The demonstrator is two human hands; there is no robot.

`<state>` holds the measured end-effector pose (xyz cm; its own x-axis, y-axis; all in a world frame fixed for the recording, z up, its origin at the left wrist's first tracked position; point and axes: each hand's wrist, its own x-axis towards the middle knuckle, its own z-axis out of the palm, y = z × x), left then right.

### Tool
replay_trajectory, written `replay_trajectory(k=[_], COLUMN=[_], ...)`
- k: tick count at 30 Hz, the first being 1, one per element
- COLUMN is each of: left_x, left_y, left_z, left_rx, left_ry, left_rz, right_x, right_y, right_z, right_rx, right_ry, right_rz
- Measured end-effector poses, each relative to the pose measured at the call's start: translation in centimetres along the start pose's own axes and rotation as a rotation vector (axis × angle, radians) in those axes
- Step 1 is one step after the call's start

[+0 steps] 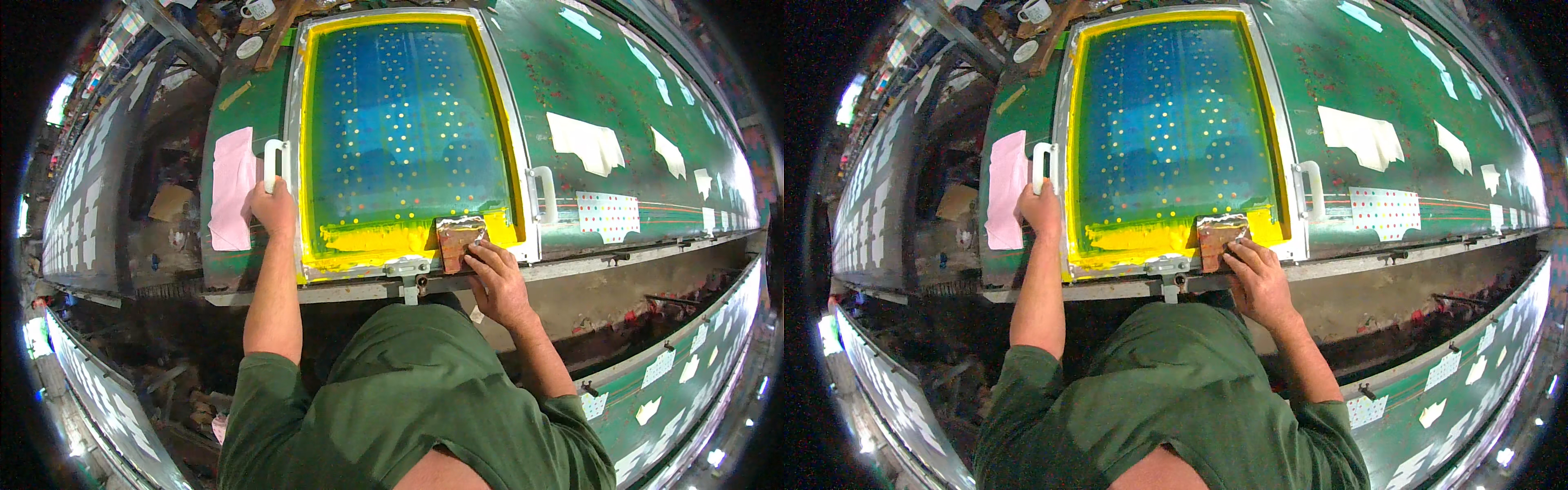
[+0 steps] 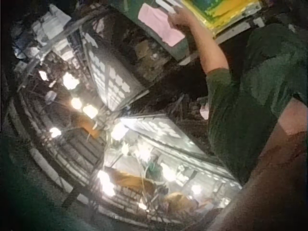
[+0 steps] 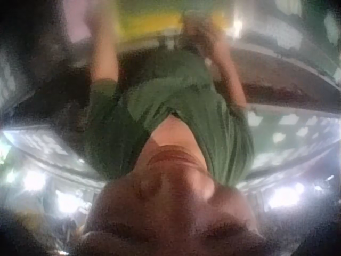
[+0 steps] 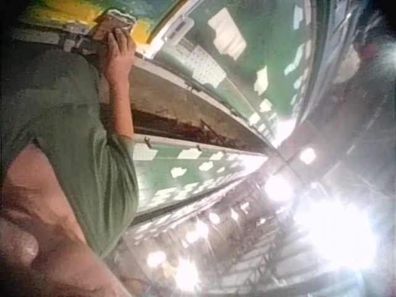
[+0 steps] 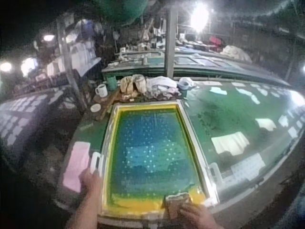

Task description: The person cleans debris from a workbench, then handles two screen printing frames. They pour yellow ink into a yellow-framed screen and use a squeegee to spread the ink across the mesh. The person then carries the frame to a printing table and positions it over a fabric.

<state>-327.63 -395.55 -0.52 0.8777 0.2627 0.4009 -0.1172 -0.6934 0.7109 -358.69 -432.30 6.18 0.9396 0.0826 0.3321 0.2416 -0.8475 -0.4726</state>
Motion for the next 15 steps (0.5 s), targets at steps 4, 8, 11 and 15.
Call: replay_trajectory(k=[4, 8, 11, 15], left_x=[-0.3, -0.2, -0.1, 0.0], left_y=[0.8, 1.1, 0.8, 0.4], left_z=[-0.2, -0.4, -0.4, 0.0], left_rx=[-0.106, -0.126, -0.113, -0.113], left_ry=[-0.020, -0.029, -0.050, -0.053], left_rz=[-0.036, -0.049, -0.043, -0.064], right_x=[0.2, 0.8, 1.5, 2.7], right_y=[0.2, 0.2, 0.0, -0.4], right_z=[0.5, 0.4, 0.0, -0.3], right_rx=[-0.081, -0.136, -0.168, -0.206], right_ry=[0.006, -0.010, -0.019, 0.026], right_rz=[-0.031, -0.046, -0.072, -0.096])
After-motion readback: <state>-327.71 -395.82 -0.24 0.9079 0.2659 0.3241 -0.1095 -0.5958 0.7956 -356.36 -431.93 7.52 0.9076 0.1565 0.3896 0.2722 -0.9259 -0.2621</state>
